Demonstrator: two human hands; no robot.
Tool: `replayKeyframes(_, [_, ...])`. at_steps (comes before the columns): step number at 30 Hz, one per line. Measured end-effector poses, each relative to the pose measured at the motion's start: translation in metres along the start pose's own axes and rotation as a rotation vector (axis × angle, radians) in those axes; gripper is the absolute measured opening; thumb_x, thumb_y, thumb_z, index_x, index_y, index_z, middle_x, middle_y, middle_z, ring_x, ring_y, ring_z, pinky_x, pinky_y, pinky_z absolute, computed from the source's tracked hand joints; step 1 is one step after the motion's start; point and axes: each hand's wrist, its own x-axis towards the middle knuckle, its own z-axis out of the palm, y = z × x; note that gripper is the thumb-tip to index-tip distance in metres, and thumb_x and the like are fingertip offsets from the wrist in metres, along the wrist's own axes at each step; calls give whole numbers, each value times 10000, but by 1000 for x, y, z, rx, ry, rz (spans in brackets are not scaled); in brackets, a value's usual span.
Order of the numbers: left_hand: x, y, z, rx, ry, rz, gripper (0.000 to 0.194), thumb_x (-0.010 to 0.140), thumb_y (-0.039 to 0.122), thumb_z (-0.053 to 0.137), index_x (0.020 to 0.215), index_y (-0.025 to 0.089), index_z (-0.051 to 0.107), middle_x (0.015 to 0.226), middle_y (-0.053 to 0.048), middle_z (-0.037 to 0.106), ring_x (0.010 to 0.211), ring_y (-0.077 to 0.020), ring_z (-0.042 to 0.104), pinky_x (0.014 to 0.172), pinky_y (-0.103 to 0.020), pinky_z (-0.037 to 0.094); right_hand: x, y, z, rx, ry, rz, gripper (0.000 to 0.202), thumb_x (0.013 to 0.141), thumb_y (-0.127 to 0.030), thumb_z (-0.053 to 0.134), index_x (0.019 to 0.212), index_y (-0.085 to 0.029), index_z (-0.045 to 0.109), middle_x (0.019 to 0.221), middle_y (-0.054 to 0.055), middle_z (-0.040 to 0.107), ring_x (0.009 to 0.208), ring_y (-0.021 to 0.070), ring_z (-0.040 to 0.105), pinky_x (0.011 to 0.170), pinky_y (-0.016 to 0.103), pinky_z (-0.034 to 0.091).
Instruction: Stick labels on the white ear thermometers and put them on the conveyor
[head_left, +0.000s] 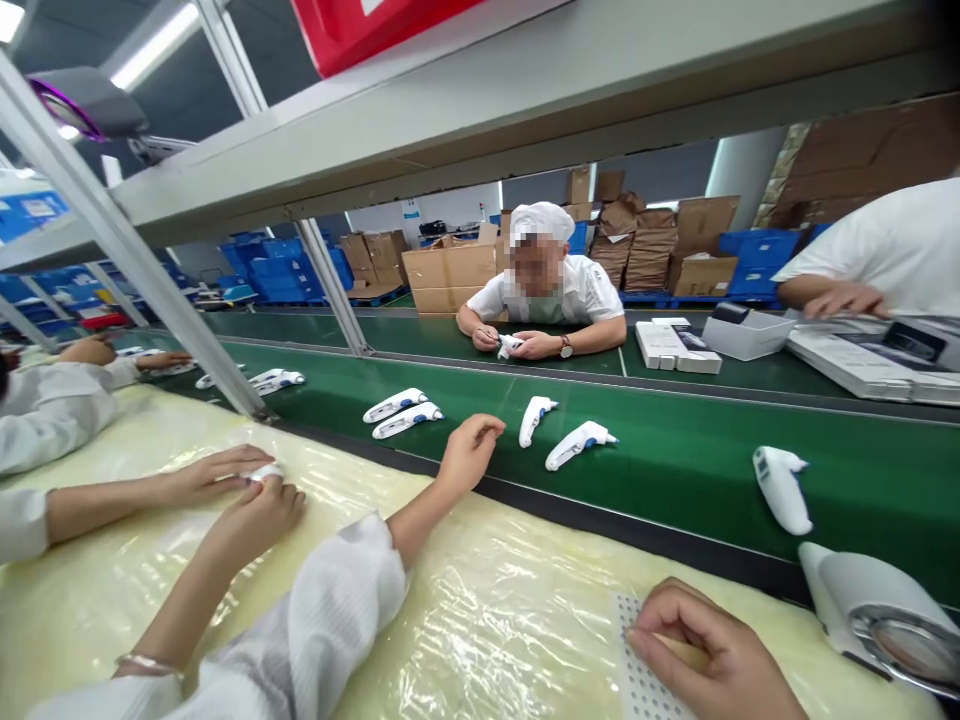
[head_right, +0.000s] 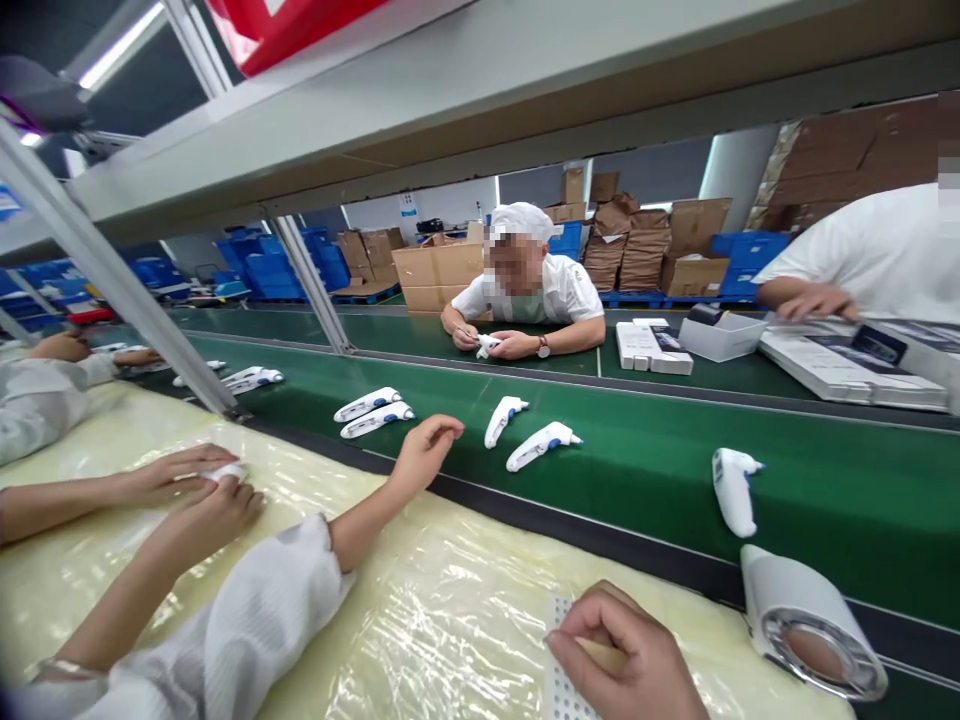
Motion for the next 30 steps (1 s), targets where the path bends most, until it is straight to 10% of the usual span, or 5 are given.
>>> replayKeyframes(7, [-26, 9, 33, 72, -286, 104, 230, 851, 136, 507, 879, 216, 721, 872, -20, 737, 824, -171, 693, 775, -263, 531, 3, -6, -1, 38, 11, 30, 192, 742, -360, 730, 639, -220, 648, 699, -1, 619, 666, 159, 582, 653, 264, 461])
replayKeyframes(30, [-19, 13, 30, 285, -485, 215, 325, 944, 302, 402, 1003, 205, 706, 1031, -75, 710, 988, -249, 634, 897, -382, 508, 5, -13, -10, 80, -33, 78, 175, 761, -333, 763, 716, -196, 665, 784, 4, 636, 711, 139, 604, 659, 270, 490])
